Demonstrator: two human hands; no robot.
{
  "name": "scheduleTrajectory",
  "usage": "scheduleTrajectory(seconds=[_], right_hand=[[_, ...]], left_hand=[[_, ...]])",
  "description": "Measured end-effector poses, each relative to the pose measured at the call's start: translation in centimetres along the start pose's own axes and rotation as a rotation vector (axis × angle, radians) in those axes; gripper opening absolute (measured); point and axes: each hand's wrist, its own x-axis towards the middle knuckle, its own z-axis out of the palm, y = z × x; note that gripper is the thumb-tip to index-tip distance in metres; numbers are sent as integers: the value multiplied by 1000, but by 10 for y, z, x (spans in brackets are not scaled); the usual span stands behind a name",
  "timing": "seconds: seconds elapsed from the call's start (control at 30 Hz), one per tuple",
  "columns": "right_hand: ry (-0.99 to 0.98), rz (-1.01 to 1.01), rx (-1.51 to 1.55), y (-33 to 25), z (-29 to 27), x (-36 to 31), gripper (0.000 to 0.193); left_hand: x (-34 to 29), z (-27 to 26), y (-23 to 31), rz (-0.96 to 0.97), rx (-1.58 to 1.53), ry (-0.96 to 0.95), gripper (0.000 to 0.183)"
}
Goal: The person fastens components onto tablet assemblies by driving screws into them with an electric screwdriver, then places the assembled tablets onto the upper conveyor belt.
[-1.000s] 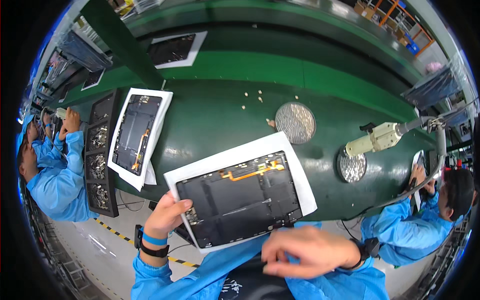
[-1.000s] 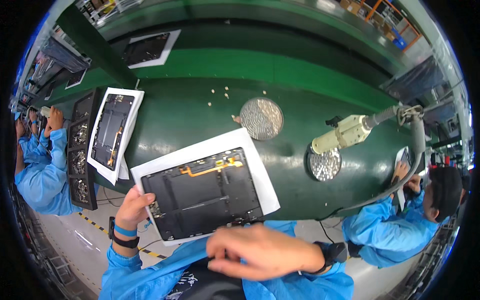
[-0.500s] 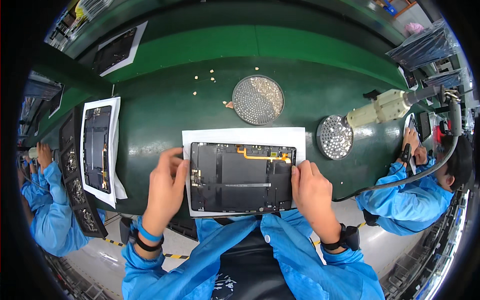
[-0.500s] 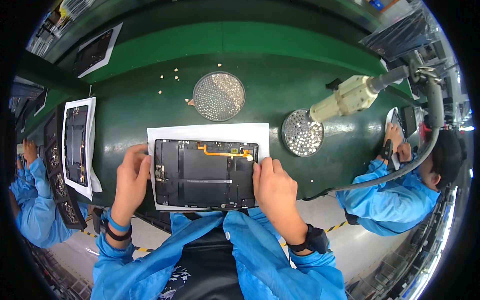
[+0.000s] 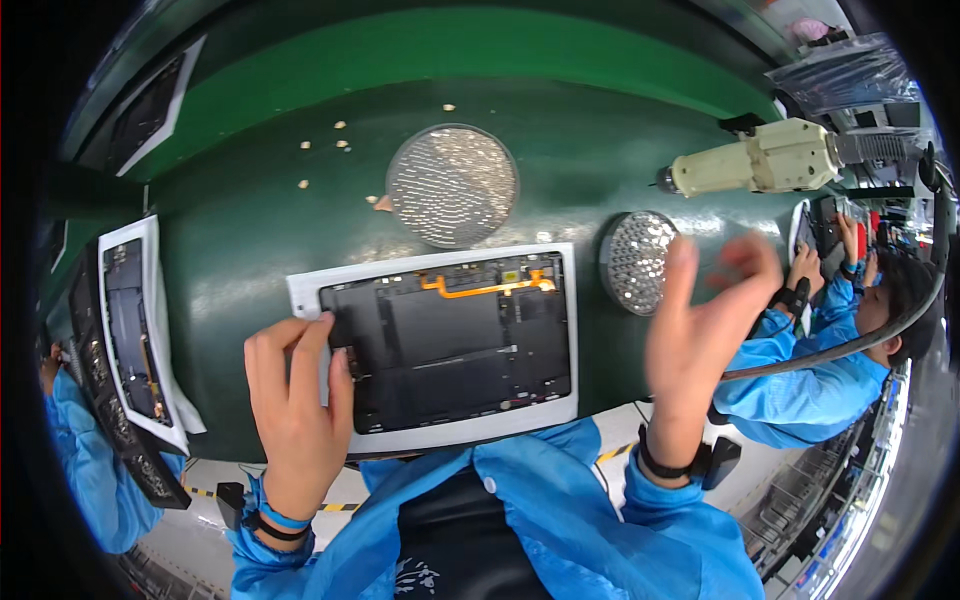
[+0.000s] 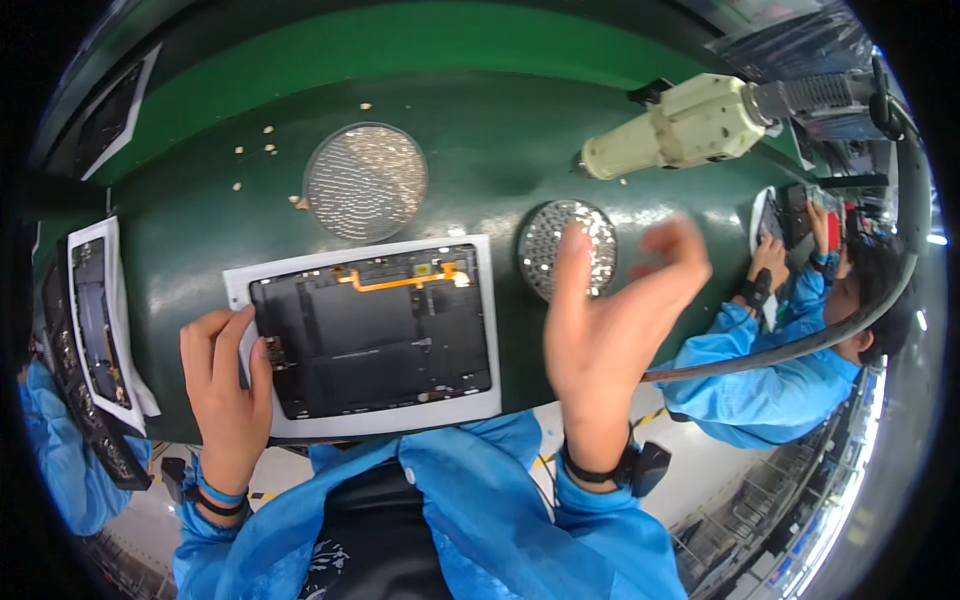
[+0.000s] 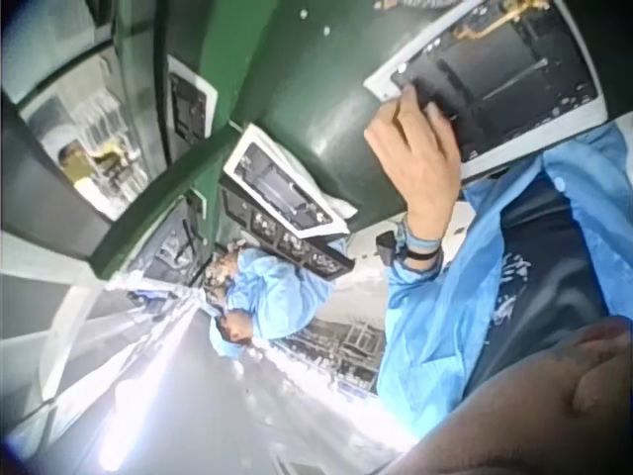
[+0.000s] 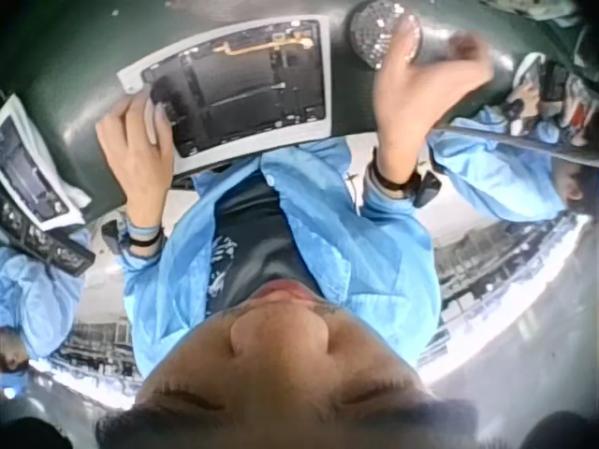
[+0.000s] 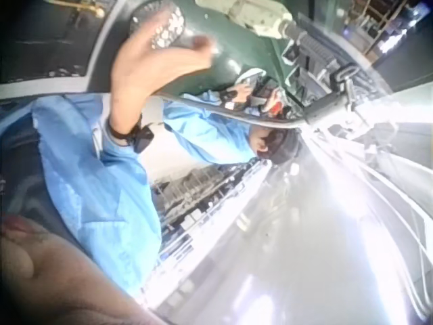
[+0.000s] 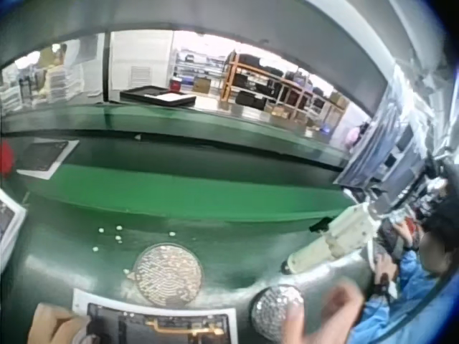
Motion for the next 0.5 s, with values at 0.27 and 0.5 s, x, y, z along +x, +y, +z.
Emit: scheduleTrajectory(seconds=[0.27, 0.5], right_hand=[[243, 154, 677, -16, 34, 58, 33], [403, -156, 1062, 33, 10, 10, 53]], left_hand=[[52, 61, 48, 304, -243, -149, 52], [55, 73, 44, 261, -189, -199, 58]])
